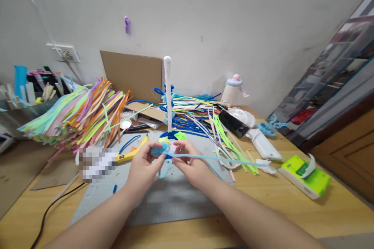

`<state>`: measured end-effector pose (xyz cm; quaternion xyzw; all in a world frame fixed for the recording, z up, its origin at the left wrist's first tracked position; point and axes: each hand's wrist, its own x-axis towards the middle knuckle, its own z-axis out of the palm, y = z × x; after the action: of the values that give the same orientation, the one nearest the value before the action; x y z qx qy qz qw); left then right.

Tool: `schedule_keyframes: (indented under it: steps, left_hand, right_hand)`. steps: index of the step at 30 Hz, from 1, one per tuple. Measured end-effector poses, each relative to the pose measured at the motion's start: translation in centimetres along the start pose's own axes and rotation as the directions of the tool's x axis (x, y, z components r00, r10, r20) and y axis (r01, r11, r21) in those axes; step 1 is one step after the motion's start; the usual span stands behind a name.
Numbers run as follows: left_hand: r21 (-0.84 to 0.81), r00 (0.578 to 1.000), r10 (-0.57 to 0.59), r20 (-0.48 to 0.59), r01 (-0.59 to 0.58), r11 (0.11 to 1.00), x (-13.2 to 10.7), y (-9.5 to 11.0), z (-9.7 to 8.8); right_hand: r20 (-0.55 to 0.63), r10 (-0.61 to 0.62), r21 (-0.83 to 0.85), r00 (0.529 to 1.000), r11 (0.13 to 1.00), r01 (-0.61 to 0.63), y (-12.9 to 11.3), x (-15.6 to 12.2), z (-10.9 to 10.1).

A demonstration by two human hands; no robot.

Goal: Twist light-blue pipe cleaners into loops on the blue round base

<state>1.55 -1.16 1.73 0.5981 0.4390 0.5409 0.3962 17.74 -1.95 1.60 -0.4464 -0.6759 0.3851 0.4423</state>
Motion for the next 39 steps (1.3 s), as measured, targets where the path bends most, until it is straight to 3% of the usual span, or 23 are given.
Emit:
schedule_keyframes:
  steps: [2, 5, 8, 10, 13, 15, 19, 25, 31, 35, 39]
  left_hand:
    - [-0.029, 1.0, -0.006, -0.029, 0.005, 1.0, 0.0, -0.5, 0.2]
    - [-0.092, 0.999, -0.035, -0.019, 0.033, 0.995, 0.0, -1.0, 0.5]
    - [-0.206, 0.99, -0.137, 0.023, 0.139, 0.969, 0.1, -1.1, 0.8]
    - [-0.338, 0.966, -0.248, 0.077, 0.259, 0.905, 0.2, -1.0, 1.0]
    - [-0.51, 0.9, -0.371, 0.231, 0.436, 0.741, 0.2, -0.8, 1.1]
    - [-0.56, 0.865, -0.389, 0.316, 0.501, 0.659, 0.3, -0.6, 1.1]
    - [-0.563, 0.822, -0.391, 0.413, 0.568, 0.6, 0.1, -0.6, 1.0]
    - [-0.589, 0.8, -0.45, 0.398, 0.598, 0.543, -0.1, -1.2, 0.9]
    - [-0.589, 0.803, -0.439, 0.403, 0.595, 0.547, -0.3, -0.2, 0.6]
    - [-0.576, 0.804, -0.436, 0.404, 0.594, 0.562, -0.3, 0.0, 0.6]
    - [-0.561, 0.798, -0.439, 0.412, 0.602, 0.568, -0.2, -0.2, 0.6]
  right_hand:
    - [-0.029, -0.027, 0.124, 0.999, 0.992, 0.031, -0.5, 0.4, 1.3]
    - [-0.078, -0.073, 0.037, 0.994, 0.996, 0.076, 0.0, 0.7, 2.0]
    - [-0.127, -0.095, -0.043, 0.987, 0.995, 0.09, 1.1, 0.6, 1.9]
    - [-0.16, -0.102, -0.061, 0.982, 0.994, 0.093, 1.7, 0.3, 1.6]
    - [-0.174, -0.148, -0.113, 0.973, 0.985, 0.129, 2.1, 0.1, 1.1]
    - [-0.147, -0.192, -0.173, 0.97, 0.971, 0.166, 2.0, 0.0, 0.9]
    - [-0.048, -0.291, -0.254, 0.956, 0.929, 0.27, 1.6, -0.1, 0.6]
    - [0.039, -0.434, -0.254, 0.9, 0.867, 0.429, 1.3, -0.5, 0.4]
    - [-0.12, -0.342, -0.185, 0.932, 0.93, 0.317, 1.5, -0.5, 0.9]
    - [-0.163, -0.188, -0.008, 0.968, 0.982, 0.19, 1.7, -0.3, 1.4]
    - [-0.125, -0.06, 0.243, 0.99, 0.966, 0.09, 1.7, 0.1, 1.5]
